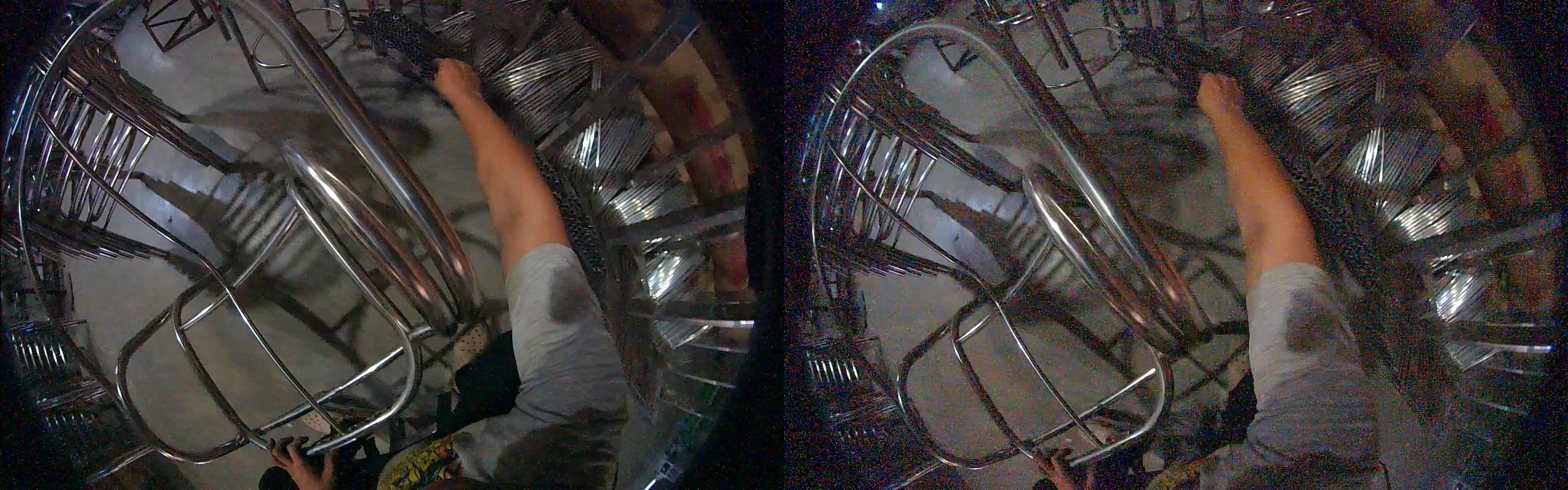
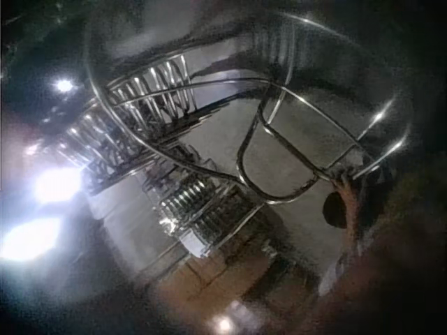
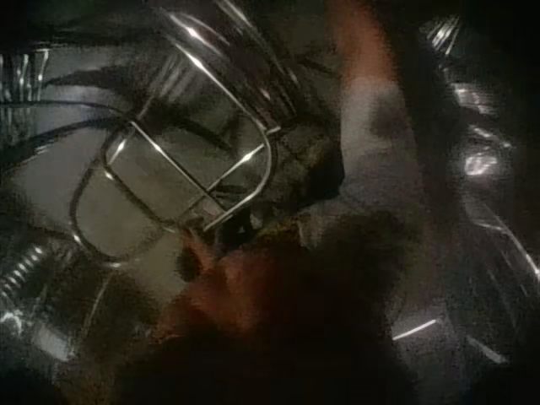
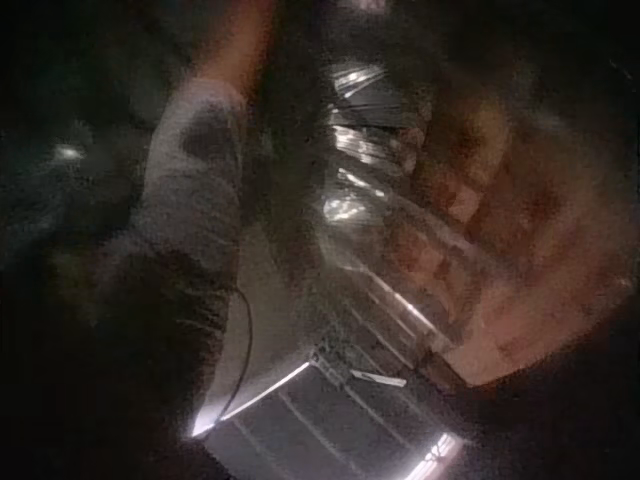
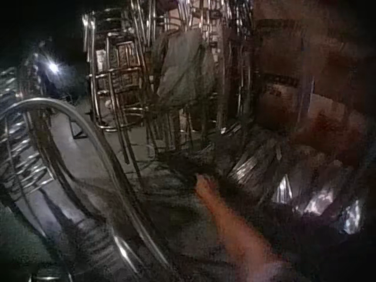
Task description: The person assembles a metal chair by inserting multiple vertical metal rods into the seat and backrest frame. The person picks up rods from a nearby rack and fits them into the chair frame one by one, then lifts the completed chair.
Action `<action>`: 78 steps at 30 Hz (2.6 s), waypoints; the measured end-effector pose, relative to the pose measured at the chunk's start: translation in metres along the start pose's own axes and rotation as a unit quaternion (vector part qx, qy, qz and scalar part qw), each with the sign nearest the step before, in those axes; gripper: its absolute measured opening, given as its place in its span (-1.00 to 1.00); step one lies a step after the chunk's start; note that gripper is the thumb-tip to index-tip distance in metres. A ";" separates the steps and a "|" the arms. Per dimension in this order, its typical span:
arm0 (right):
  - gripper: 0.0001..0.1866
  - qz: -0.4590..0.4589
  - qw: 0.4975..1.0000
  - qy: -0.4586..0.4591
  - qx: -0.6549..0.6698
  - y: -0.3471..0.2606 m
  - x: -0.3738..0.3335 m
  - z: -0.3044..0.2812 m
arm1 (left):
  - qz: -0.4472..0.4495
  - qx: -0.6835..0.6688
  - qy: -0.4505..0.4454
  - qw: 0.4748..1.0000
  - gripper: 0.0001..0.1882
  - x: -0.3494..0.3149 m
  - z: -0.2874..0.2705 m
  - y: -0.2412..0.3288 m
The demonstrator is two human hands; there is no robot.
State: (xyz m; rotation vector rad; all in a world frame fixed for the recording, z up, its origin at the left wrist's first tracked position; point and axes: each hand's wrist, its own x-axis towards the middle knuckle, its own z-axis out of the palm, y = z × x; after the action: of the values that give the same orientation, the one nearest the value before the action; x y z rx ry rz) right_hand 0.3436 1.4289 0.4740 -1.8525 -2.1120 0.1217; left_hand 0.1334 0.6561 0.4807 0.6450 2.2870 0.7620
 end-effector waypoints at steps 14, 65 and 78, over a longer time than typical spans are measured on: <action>-0.56 -0.184 0.724 0.349 0.566 -0.082 -0.095 -0.244 | 0.056 0.060 -0.052 0.995 -0.43 0.066 -0.049 0.138; -0.78 0.120 0.739 -0.444 0.492 -0.156 -0.840 -0.376 | 0.336 0.066 0.028 0.939 -0.12 -0.121 -0.135 -0.031; -0.84 0.102 0.804 -0.417 0.412 -0.201 -0.782 -0.291 | 0.358 0.041 0.055 0.931 -0.21 -0.108 -0.138 -0.040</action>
State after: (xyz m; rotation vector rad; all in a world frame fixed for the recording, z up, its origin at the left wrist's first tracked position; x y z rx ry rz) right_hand 0.3193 0.5909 0.6566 -1.5285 -1.7283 1.8699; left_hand 0.1012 0.5133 0.5857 1.5558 2.1764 1.0485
